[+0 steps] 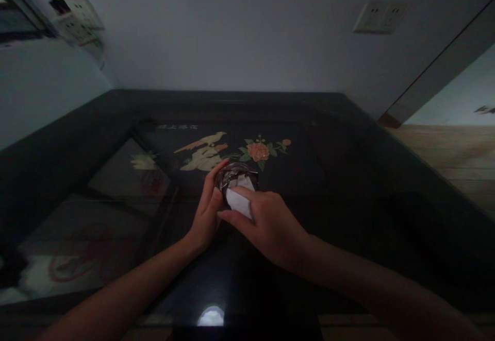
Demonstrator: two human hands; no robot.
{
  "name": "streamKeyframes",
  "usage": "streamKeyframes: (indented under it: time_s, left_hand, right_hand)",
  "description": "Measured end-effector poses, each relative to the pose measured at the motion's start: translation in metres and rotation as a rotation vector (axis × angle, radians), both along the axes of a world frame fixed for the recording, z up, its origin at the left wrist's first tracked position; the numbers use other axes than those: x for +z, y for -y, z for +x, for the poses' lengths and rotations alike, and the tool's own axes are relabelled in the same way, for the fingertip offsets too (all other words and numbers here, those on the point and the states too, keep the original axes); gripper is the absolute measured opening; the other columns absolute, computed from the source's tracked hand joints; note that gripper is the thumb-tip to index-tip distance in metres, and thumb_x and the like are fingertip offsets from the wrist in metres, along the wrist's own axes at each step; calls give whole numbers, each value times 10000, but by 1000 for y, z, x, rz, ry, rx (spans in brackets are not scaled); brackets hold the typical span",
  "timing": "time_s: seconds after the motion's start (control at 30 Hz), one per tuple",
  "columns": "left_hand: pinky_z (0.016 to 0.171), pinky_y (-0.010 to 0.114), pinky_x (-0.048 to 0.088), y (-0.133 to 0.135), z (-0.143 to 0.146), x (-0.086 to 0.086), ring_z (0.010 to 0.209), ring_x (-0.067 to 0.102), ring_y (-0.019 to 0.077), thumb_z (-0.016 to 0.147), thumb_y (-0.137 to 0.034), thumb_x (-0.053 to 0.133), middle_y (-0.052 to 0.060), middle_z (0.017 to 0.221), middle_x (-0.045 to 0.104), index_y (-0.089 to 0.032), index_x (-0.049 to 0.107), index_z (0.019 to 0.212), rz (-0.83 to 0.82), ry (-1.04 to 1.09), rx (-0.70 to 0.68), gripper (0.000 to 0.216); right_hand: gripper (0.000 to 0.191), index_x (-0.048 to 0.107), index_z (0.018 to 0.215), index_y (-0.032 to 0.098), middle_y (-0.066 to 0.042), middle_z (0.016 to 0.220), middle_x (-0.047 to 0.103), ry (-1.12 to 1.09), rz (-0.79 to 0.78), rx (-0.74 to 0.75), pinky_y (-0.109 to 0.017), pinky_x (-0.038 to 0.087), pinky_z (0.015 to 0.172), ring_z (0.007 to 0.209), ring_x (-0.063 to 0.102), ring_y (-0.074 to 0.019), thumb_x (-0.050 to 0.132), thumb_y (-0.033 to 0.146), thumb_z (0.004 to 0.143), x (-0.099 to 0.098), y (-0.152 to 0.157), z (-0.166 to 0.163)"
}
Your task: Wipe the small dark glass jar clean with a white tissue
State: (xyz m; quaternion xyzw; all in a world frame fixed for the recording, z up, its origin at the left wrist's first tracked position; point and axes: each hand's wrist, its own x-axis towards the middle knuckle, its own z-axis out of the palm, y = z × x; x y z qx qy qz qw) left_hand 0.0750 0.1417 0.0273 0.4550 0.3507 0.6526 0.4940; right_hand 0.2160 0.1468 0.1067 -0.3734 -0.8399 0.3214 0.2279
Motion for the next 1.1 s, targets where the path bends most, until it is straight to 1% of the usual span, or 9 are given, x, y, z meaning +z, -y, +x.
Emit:
streamKeyframes:
  time_s: [0.1, 0.27, 0.4, 0.53, 0.63, 0.73, 0.87, 1.0, 1.1]
  left_hand:
    - [993, 321, 447, -1, 2, 4, 1139, 592, 209, 899, -462, 541, 44, 1242, 633, -277, 551, 1291, -142, 100, -66, 433]
    - [847, 272, 517, -6, 2, 6, 998, 647, 192, 841, -417, 637, 47, 1090, 701, -218, 612, 1210, -299, 205, -120, 419]
    - [716, 232, 535, -7, -2, 7, 847, 661, 153, 837, -412, 642, 29, 1031, 713, -223, 631, 1190, -311, 197, -141, 401]
    - [709, 241, 538, -6, -2, 9, 849, 662, 159, 845, -411, 627, 33, 1049, 710, -219, 623, 1201, -277, 192, -123, 405]
    - [762, 267, 537, -4, -1, 10, 932, 664, 192, 859, -428, 602, 54, 1088, 702, -210, 608, 1213, -274, 182, -109, 416]
    - [854, 297, 522, -4, 0, 10, 1028, 647, 213, 877, -438, 575, 66, 1159, 678, -215, 584, 1238, -240, 147, -94, 424]
    - [971, 326, 471, -5, 0, 6, 1143, 595, 217, 892, -453, 554, 59, 1268, 622, -260, 539, 1289, -109, 64, 11, 441]
    - [1046, 345, 416, -5, 2, -2, 1234, 531, 227, 909, -485, 510, 57, 1396, 521, -298, 491, 1337, -1, -7, 60, 468]
    - [1059, 339, 402, -2, 2, -4, 1278, 486, 229, 913, -485, 501, 51, 1432, 477, -303, 471, 1363, 64, -115, 82, 486]
  right_hand:
    - [135, 649, 942, 110, -96, 851, 714, 323, 277, 17, -312, 464, 690, 765, 663, -214, 604, 228, 894, -5, 3, -4]
    - [171, 673, 859, 86, -124, 815, 720, 550, 597, 55, -353, 501, 712, 756, 675, -235, 506, 52, 864, -16, 4, -5]
    - [208, 688, 816, 85, -134, 795, 725, 591, 661, 111, -358, 503, 707, 745, 677, -237, 491, 26, 841, -11, 2, 0]
    - [224, 682, 819, 90, -138, 802, 720, 544, 584, 136, -367, 489, 756, 782, 674, -245, 472, 19, 852, -5, -1, 1]
    - [199, 667, 868, 103, -125, 843, 717, 444, 440, 92, -366, 469, 778, 805, 663, -244, 475, 49, 878, -5, -1, 0]
    - [124, 650, 919, 121, -104, 903, 710, 255, 200, 35, -341, 453, 776, 833, 645, -226, 530, 125, 888, -8, 0, -1]
    - [146, 619, 983, 147, -61, 932, 674, -278, -229, -1, -305, 453, 758, 829, 603, -184, 593, 187, 845, -11, 1, -6]
    - [163, 627, 915, 187, -9, 810, 653, -890, -838, -117, -287, 478, 730, 758, 599, -158, 638, 237, 761, -12, 4, -12]
    - [205, 631, 848, 184, -24, 842, 677, -1183, -1068, -257, -299, 498, 771, 811, 634, -177, 715, 226, 666, -9, 7, -13]
